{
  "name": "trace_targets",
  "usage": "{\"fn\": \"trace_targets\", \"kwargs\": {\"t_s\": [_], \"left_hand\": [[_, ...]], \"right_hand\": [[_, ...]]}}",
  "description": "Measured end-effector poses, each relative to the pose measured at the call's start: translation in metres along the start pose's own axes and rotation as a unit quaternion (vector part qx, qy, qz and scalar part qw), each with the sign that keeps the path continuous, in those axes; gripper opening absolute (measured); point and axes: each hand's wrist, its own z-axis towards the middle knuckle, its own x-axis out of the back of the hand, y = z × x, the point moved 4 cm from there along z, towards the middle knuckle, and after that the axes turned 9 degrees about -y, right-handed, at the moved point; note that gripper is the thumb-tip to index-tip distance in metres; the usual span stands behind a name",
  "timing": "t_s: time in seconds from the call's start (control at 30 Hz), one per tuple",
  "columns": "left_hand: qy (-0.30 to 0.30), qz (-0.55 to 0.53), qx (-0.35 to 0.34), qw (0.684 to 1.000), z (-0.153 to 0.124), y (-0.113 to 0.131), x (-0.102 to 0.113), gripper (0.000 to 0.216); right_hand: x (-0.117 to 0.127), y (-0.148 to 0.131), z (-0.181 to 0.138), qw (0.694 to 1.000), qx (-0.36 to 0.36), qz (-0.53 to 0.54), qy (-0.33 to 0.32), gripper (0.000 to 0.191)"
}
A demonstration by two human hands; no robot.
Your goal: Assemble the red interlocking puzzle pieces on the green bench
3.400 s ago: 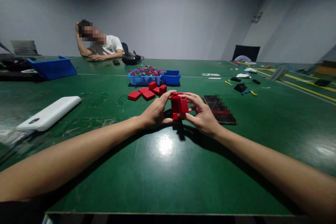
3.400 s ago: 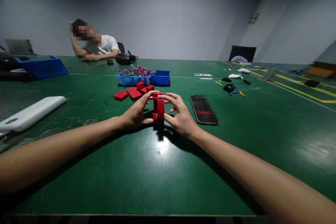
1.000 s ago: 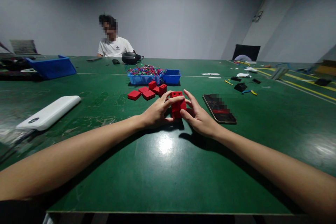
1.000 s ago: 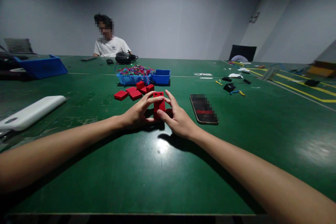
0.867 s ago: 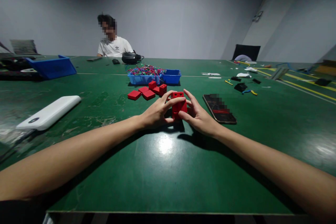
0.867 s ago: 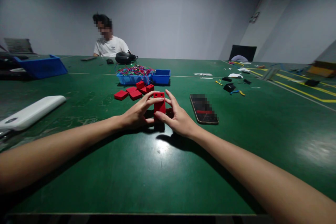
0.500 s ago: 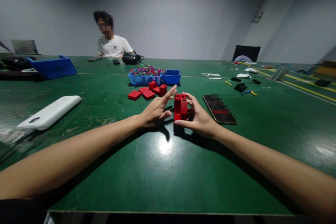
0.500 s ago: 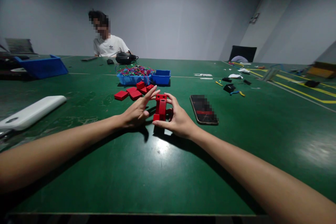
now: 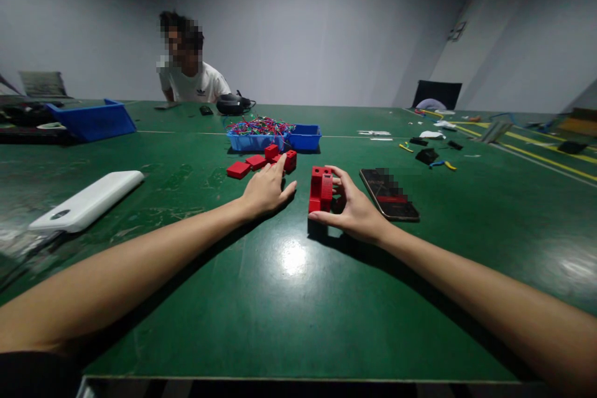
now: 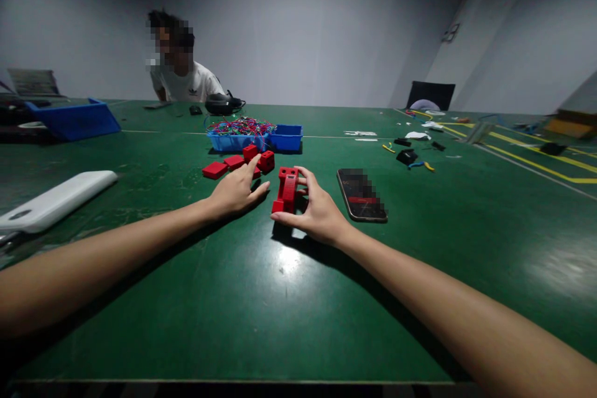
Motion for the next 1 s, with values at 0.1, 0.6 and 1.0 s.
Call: {"fn": "trace_targets", "kwargs": {"t_s": [0.1, 0.6, 1.0], "left_hand": [[0.041, -0.123, -0.131, 0.983, -0.003, 0.005, -0.001, 0.068], [0.006, -0.231, -0.372, 0.899, -0.017, 0.024, 0.009, 0.125], [0.027, -0.244, -0.331, 0.911, -0.015, 0.020, 0.008, 0.098]], "right_hand": [[0.001, 0.000, 0.001, 1.000, 0.013, -0.018, 0.004, 0.098], [0.003, 0.002, 0.007, 0.987, 0.076, -0.139, -0.011, 0.101], [0.003, 0.013, 0.007, 0.968, 0.021, -0.244, -0.056, 0.079]]}}
